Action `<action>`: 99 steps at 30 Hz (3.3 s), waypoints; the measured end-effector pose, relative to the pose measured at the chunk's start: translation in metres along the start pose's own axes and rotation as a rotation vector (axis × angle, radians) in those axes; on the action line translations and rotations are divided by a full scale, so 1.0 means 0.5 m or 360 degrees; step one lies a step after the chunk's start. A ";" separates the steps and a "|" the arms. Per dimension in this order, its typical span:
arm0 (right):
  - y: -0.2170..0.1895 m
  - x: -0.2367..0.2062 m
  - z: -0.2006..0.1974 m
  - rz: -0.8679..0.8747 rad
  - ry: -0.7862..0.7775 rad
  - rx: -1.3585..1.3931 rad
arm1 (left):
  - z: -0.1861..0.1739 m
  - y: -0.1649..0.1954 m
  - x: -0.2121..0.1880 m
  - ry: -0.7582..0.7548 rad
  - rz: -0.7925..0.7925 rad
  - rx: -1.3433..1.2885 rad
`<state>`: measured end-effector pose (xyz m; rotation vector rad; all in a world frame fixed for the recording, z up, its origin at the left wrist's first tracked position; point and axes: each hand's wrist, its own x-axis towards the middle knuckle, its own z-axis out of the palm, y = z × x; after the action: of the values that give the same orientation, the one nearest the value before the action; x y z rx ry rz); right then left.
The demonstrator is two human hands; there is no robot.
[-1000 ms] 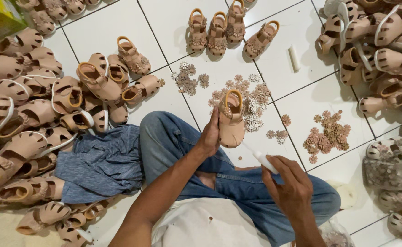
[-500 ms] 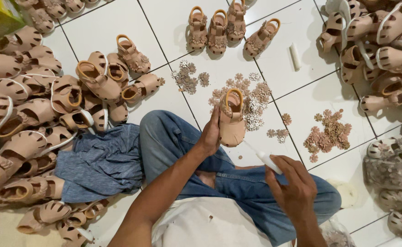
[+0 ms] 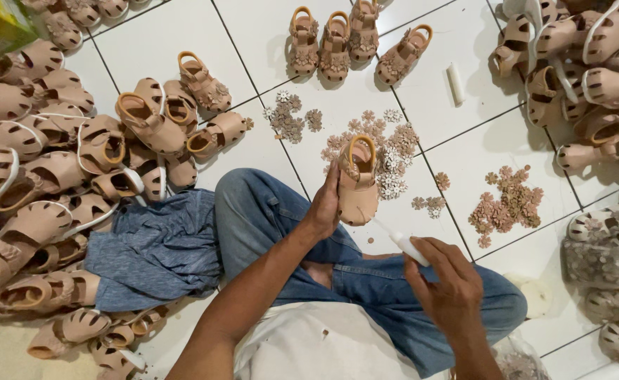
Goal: The person sits on the tiled floor among piles of children's sandals and glues small fabric flower appliqués onto the shoe uppers. They hold a sandal in one hand, apply glue from a squeeze bottle to the shoe, pick a flower from the floor, press it onto the glued spot, and set the finished sandal aside with completed pairs.
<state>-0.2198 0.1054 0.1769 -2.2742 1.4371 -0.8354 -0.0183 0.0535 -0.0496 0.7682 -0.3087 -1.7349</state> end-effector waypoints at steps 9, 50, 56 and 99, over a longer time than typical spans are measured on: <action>0.000 -0.001 -0.004 0.0040 -0.0019 -0.0097 | 0.041 0.042 -0.012 0.0092 -0.0127 0.0032; 0.128 -0.001 0.019 0.0713 0.0376 0.0747 | 0.029 0.064 -0.008 0.0146 -0.0141 -0.0020; 0.365 0.077 0.095 0.0949 0.0461 0.1087 | 0.016 0.081 0.000 0.0194 -0.0144 -0.0013; 0.410 0.088 0.285 0.0905 -0.0621 0.0414 | 0.007 0.105 -0.007 0.0213 -0.0186 -0.0009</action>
<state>-0.2609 -0.0299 -0.0335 -1.5935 1.5550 -0.3500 0.0199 0.0397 -0.0162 0.9090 -0.1708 -1.7827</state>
